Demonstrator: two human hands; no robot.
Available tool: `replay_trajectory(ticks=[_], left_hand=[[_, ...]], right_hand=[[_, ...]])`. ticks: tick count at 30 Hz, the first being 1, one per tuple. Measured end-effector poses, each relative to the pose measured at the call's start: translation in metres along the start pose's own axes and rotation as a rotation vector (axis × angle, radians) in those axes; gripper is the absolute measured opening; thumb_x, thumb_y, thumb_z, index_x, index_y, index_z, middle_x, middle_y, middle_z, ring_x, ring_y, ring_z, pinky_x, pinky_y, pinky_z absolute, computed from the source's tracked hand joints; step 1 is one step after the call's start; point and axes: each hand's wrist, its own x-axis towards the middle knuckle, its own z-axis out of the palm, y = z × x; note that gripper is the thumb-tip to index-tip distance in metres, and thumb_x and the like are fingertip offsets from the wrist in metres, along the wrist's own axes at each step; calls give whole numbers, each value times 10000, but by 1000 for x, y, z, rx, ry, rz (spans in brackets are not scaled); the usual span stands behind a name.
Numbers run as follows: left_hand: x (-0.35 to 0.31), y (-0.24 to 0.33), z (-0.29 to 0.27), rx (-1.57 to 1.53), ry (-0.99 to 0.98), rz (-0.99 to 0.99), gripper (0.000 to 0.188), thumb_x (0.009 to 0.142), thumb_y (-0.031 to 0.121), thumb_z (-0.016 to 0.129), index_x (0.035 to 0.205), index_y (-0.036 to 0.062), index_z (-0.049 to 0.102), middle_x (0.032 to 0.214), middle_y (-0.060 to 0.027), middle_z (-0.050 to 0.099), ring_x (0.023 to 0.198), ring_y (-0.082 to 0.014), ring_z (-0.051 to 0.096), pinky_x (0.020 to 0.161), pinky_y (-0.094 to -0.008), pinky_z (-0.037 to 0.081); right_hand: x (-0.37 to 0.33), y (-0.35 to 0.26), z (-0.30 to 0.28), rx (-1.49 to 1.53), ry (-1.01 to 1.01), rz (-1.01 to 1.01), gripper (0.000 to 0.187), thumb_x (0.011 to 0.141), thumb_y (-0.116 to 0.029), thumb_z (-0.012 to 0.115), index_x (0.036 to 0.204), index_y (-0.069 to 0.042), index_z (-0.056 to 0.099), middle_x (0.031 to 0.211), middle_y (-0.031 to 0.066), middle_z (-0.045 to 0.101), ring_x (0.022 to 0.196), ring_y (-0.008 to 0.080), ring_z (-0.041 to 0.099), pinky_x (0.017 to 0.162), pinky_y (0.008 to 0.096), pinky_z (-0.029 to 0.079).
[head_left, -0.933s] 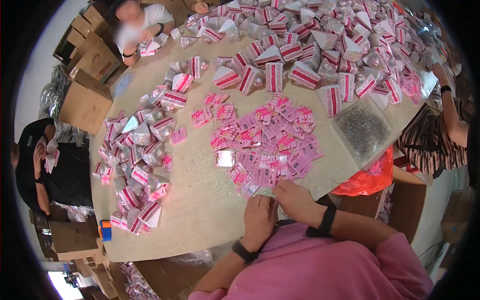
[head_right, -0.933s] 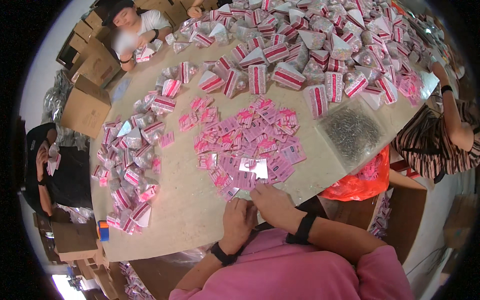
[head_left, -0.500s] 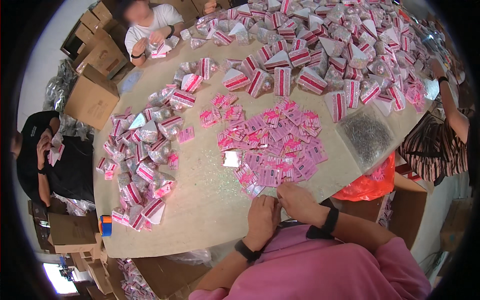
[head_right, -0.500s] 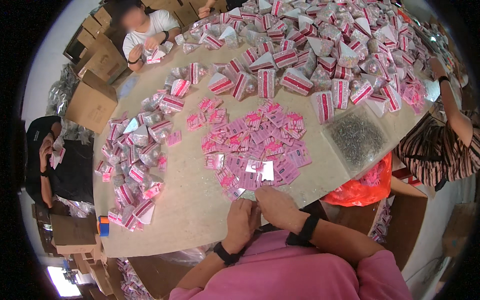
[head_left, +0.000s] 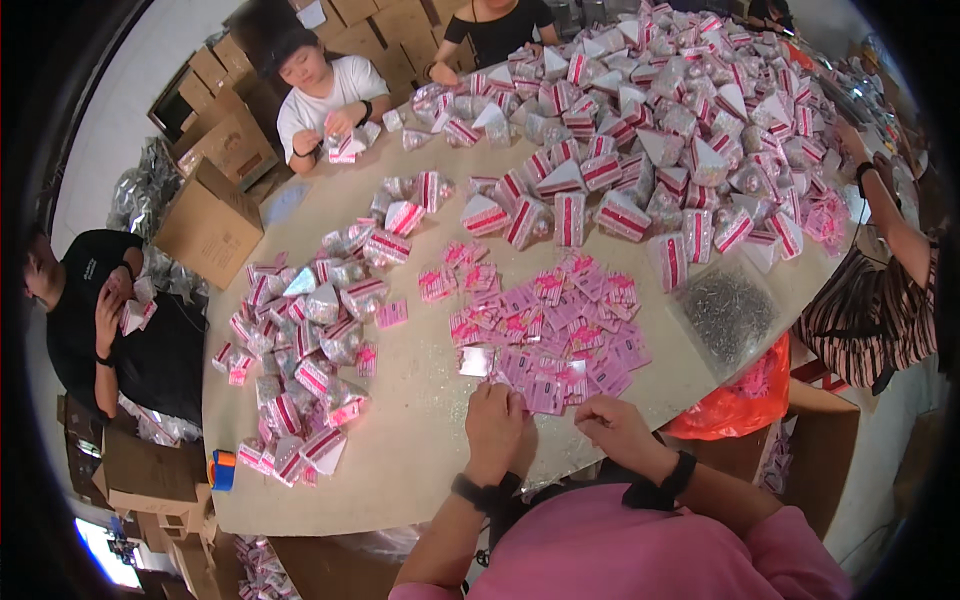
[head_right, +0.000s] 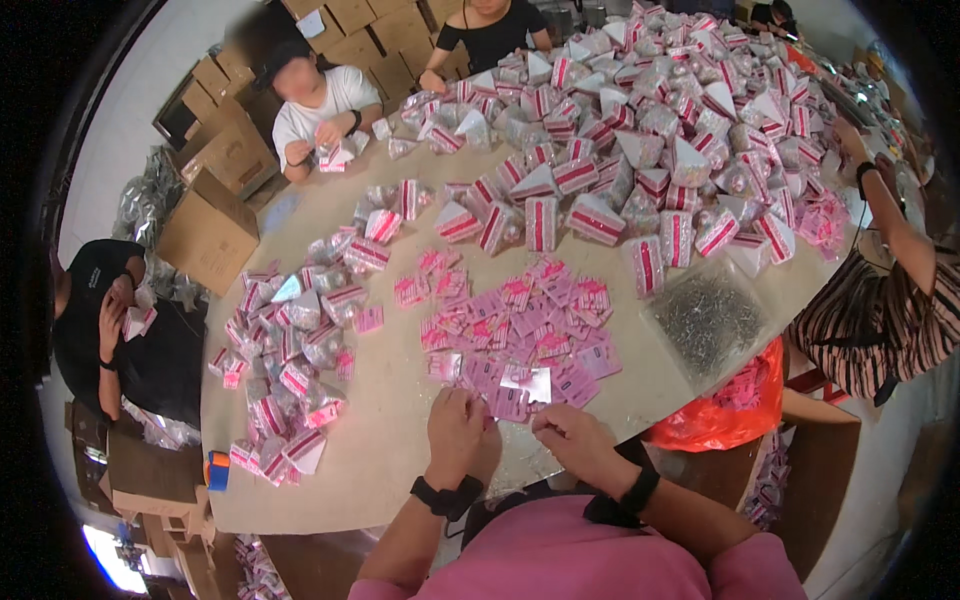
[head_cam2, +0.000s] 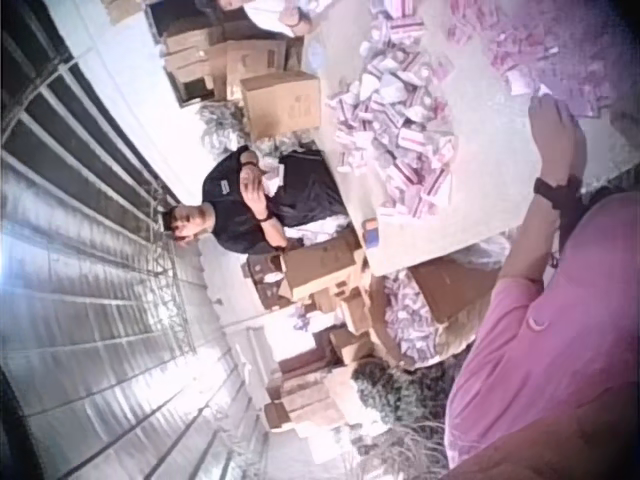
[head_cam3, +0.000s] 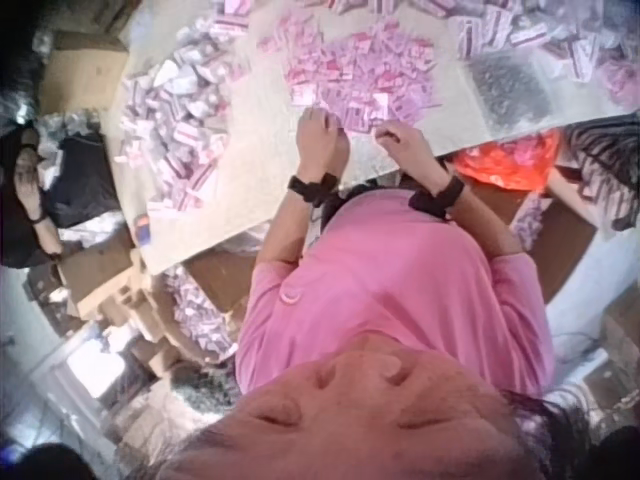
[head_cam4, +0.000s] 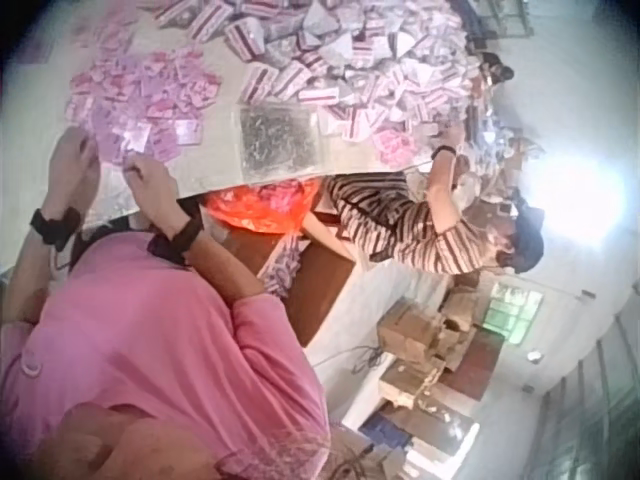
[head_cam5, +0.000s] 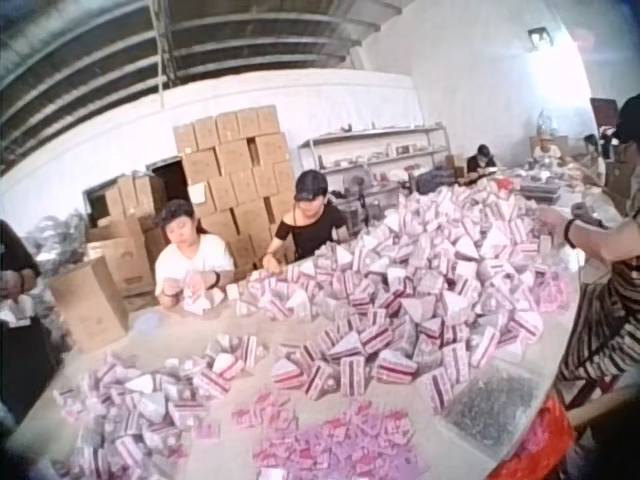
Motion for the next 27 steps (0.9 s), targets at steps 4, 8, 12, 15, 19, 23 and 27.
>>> replay_trajectory(ticks=[4, 8, 12, 15, 19, 23, 27], left_hand=[[17, 18, -17, -161, 21, -2, 126, 800, 123, 639, 797, 12, 578, 772, -111, 568, 743, -256, 559, 676, -352, 457], [30, 39, -40, -775, -143, -265, 109, 841, 105, 638, 795, 16, 596, 754, -58, 621, 695, -134, 585, 647, -263, 452], [34, 50, -54, -1162, -257, -466, 89, 875, 106, 610, 841, 24, 606, 784, -56, 637, 693, -121, 586, 658, -247, 457], [31, 54, -57, -1355, -332, -503, 111, 904, 109, 566, 923, 11, 614, 798, -64, 643, 706, -120, 587, 666, -244, 459], [23, 72, -60, -1302, -328, -487, 194, 917, 97, 527, 1058, -11, 606, 802, -63, 640, 731, -124, 588, 679, -251, 459], [15, 89, -65, -1218, -331, -412, 289, 913, 66, 498, 1179, -22, 565, 830, -59, 644, 755, -124, 589, 694, -251, 456], [9, 96, -68, -1053, -363, -289, 308, 939, 47, 450, 1223, -20, 549, 893, -63, 651, 839, -114, 602, 769, -249, 464]], right_hand=[[2, 0, -14, 46, 49, -8, 92, 839, -88, 593, 886, -16, 625, 784, 47, 593, 735, 144, 574, 678, 276, 462], [6, -41, -34, 257, 43, 159, 74, 831, -27, 591, 897, -10, 621, 737, -3, 566, 630, 61, 513, 576, 215, 424], [8, -62, -42, 425, 79, 76, 104, 831, -14, 587, 933, 1, 605, 741, 4, 572, 644, 63, 538, 577, 213, 435], [14, -75, -41, 434, 110, 33, 101, 831, -5, 585, 932, 4, 594, 753, 8, 577, 649, 66, 557, 581, 213, 446], [20, -84, -33, 519, 131, -32, 56, 840, -9, 580, 895, -3, 582, 757, 15, 576, 643, 72, 566, 586, 217, 457], [24, -82, -21, 451, 183, 0, 87, 859, 2, 581, 944, -18, 573, 786, 18, 589, 693, 69, 594, 589, 206, 484], [29, -66, -6, 348, 282, -87, 75, 820, -48, 608, 877, -14, 574, 753, 40, 571, 646, 105, 549, 571, 254, 438]])
